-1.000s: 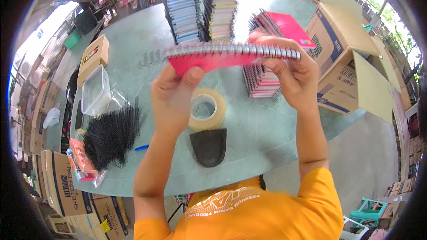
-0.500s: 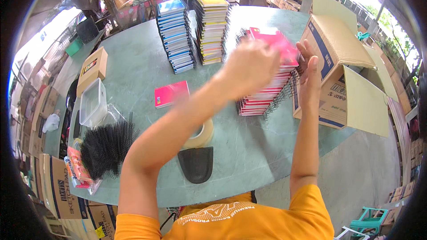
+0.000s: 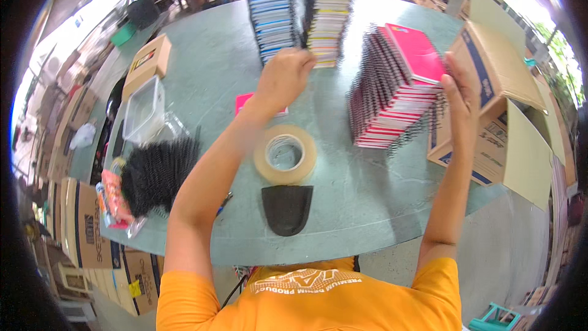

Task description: The person manually inserts spiral coils into the punched edges of small pink notebooks and stacks them onto a pile.

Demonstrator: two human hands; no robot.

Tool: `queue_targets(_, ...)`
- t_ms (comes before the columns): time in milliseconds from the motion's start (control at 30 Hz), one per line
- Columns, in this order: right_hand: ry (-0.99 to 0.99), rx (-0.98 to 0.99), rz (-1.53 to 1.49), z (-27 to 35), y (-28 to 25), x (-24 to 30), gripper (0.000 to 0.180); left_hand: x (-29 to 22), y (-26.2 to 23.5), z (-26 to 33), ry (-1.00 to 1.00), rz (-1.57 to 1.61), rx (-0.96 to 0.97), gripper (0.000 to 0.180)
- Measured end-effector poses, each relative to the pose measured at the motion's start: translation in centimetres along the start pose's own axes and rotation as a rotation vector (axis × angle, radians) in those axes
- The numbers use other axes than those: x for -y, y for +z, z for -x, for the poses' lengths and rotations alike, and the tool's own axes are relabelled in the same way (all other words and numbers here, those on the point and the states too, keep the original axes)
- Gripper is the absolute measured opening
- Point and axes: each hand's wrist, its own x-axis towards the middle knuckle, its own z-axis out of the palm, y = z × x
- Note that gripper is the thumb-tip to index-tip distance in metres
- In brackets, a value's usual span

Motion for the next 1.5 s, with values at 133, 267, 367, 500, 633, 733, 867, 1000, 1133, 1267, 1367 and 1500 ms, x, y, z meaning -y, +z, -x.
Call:
queue_targets(133,-0.326,-0.205,0.005,2.0,0.6,4.6,0.034,8.3,0.5,8.2,-0.238,-0.380,0.467,0.018)
queue_targets(267,-0.478,-0.065,-0.209,4.3,3.4,7.1,0.029,12.5,2.5,14.4,-0.042,-0.538,0.227,0.030)
queue_targets(367,-0.439,0.288,-0.186,5.4,8.1,6.5,0.030,11.9,1.5,16.1,-0.087,-0.513,0.243,0.029)
queue_targets(500,-0.030,0.231,-0.367,7.4,15.1,2.3,0.037,6.4,-0.7,13.6,-0.349,-0.130,0.080,0.026)
queue_targets(633,0.349,0.458,-0.723,6.6,17.4,-1.0,0.032,-0.7,-4.5,12.3,-0.564,0.467,0.177,0.025)
queue_targets(733,0.250,0.712,-0.629,6.3,17.0,2.0,0.023,1.3,-6.0,14.8,-0.506,0.370,0.140,0.027)
queue_targets(867,-0.116,0.850,-0.113,5.5,15.5,6.3,0.017,9.4,-7.7,22.4,-0.638,-0.407,0.276,0.026)
queue_targets(1000,-0.368,0.837,0.050,7.9,18.5,5.5,0.016,9.1,-8.0,24.0,-0.643,-0.474,0.280,0.023)
queue_targets(1133,-0.327,0.823,0.237,8.3,19.5,6.6,0.019,7.7,-10.5,21.6,-0.811,-0.297,-0.005,0.021)
queue_targets(1267,-0.436,0.794,0.323,9.2,20.4,6.8,0.022,8.3,-10.7,22.8,-0.700,-0.259,0.153,0.020)
queue_targets(1367,-0.413,0.777,0.246,9.3,21.0,7.1,0.027,7.4,-9.4,22.6,-0.544,-0.435,0.145,0.033)
queue_targets(1500,-0.440,0.839,0.246,9.9,21.9,6.5,0.033,1.2,-5.8,19.8,-0.494,-0.526,0.512,0.071)
